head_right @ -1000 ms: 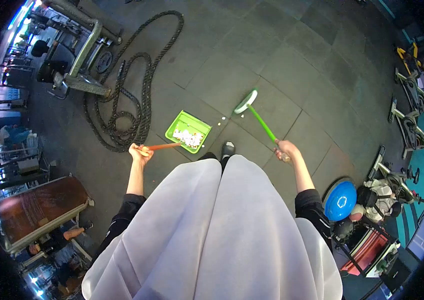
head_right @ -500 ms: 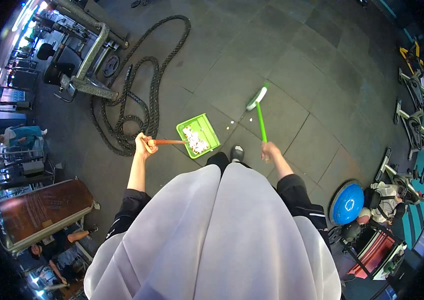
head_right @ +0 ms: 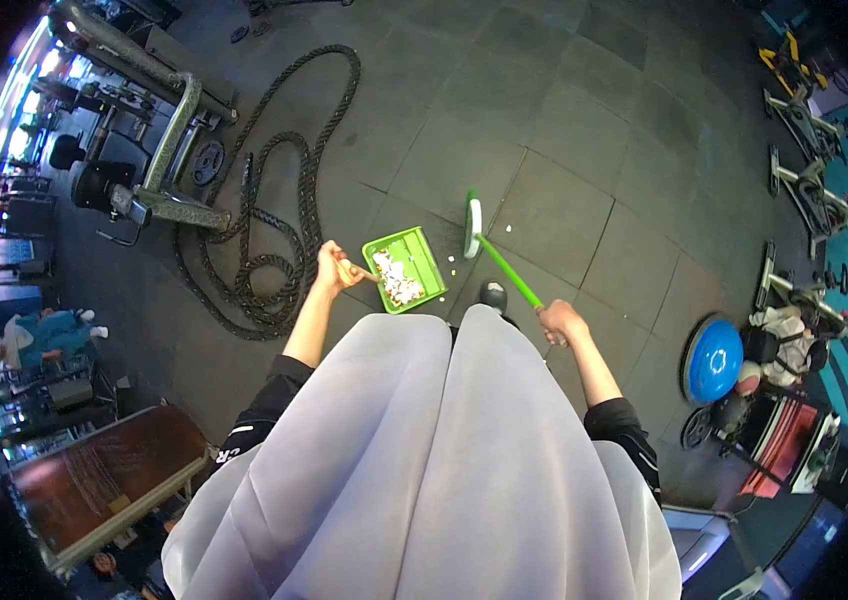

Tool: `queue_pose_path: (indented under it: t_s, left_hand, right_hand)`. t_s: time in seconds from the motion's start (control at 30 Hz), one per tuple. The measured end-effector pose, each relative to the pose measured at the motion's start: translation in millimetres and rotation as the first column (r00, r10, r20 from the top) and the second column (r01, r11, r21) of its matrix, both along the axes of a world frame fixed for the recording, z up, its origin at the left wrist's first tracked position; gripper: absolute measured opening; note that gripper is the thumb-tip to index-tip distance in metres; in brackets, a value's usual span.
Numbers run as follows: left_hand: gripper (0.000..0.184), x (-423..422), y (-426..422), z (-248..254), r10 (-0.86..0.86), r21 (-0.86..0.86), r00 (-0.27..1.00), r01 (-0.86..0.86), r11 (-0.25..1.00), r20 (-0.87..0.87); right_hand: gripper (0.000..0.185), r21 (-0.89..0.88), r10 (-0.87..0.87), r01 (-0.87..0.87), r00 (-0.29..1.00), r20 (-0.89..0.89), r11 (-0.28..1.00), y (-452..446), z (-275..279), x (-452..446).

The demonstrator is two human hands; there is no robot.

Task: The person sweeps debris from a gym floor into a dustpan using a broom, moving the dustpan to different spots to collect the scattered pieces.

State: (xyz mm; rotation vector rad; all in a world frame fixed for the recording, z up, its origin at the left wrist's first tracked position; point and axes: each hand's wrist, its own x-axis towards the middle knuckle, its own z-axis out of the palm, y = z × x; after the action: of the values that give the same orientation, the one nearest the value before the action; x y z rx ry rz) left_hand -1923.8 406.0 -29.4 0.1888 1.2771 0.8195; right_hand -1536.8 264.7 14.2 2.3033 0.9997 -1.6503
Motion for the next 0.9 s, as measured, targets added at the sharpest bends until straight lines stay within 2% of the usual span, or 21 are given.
queue_pose_path:
  t_s: [0.03,0.07,0.1,0.17,0.2,0.27,0.4,0.47,0.5,0.57,0.6,0.67,0.77,0.8,0.83,0.9]
  left_hand:
    - [0.020,-1.9,-2.0,-0.4,-0.005,0.016,0.999,0.004,1.000,0.039]
    - [0.019,-2.4,-3.2,-1.4,0.009,-0.001,1.000,-0.009,1.000,0.010]
    - [0.019,-3.2,-4.1,-4.4,0.002,-0.038,0.999,-0.003,0.999,-0.034]
    - [0.019,-9.7,-5.9,-11.5,0.003,-0.014,0.993,-0.005,1.000,-0.119]
    - [0.019,-14.1,-5.8,-14.8,0.005,-0.038,0.990,-0.010,0.999,-0.138]
    - [0.018,-25.6,-5.5,-20.5,-0.027,-0.029,0.997,0.025,0.999,-0.071]
    - [0.017,-28.4,-2.2,-25.4,-0.032,0.002,0.998,0.032,0.999,-0.051]
    - [0.017,-26.2,-10.7,-29.1,-0.037,0.019,0.997,0.039,0.999,-0.064]
    - [0.017,-24.5,-12.8,-29.7,-0.053,0.016,0.996,0.054,0.998,-0.077]
    - [0.019,-19.5,-14.8,-27.5,-0.059,0.034,0.989,0.065,0.997,-0.134]
    - [0.019,-19.4,-14.7,-25.8,-0.067,0.034,0.990,0.072,0.997,-0.128]
    - [0.019,-19.1,-13.1,-23.3,-0.137,0.017,0.969,0.143,0.990,-0.208]
    - [0.027,-33.2,-0.5,-23.0,-0.105,-0.048,0.986,0.100,0.994,-0.127]
    - [0.023,-27.9,-3.8,13.8,-0.058,-0.068,0.980,0.046,0.997,-0.189]
    - [0.019,-43.0,2.1,7.2,-0.153,-0.096,0.979,0.141,0.985,-0.132]
    - [0.018,-61.1,6.2,1.0,-0.217,-0.127,0.974,0.208,0.970,-0.062]
  right_hand:
    - [0.039,0.026,-0.042,0.042,0.999,0.019,0.999,-3.1,3.5,-5.4]
    - [0.040,0.018,0.016,-0.017,0.997,0.070,1.000,-3.6,6.9,-12.1]
    - [0.040,0.020,0.005,-0.006,0.997,0.072,1.000,-3.9,7.3,-18.1]
    - [0.042,0.064,0.080,-0.090,0.988,0.135,0.994,-6.0,-2.3,-38.0]
    - [0.042,0.068,0.063,-0.073,0.989,0.134,0.995,-8.8,-10.8,-51.5]
    - [0.041,0.091,-0.007,-0.012,0.979,0.204,0.996,-14.1,-35.0,-79.1]
    - [0.040,0.009,-0.095,0.094,0.993,0.065,0.995,-30.7,-76.6,-126.6]
    - [0.035,0.020,-0.153,0.152,0.986,0.062,0.988,-47.4,-71.1,-160.0]
    - [0.035,-0.001,-0.076,0.076,0.996,0.042,0.997,-51.3,-58.6,-169.5]
    - [0.035,-0.018,-0.136,0.135,0.989,-0.058,0.991,-62.5,-46.4,-183.2]
    - [0.035,-0.015,-0.282,0.283,0.949,-0.143,0.959,-71.8,-49.0,-186.2]
    - [0.037,-0.024,-0.265,0.264,0.955,-0.137,0.964,-89.0,-50.6,-174.8]
    - [0.042,-0.004,-0.226,0.226,0.970,-0.090,0.974,-107.2,-27.2,-171.6]
    - [0.043,0.018,-0.205,0.207,0.976,-0.080,0.978,-115.4,-25.3,-168.5]
    - [0.044,0.042,-0.185,0.189,0.980,-0.071,0.981,-118.8,-15.0,-171.0]
    - [0.045,0.031,-0.181,0.182,0.983,-0.030,0.983,-125.4,2.7,-178.0]
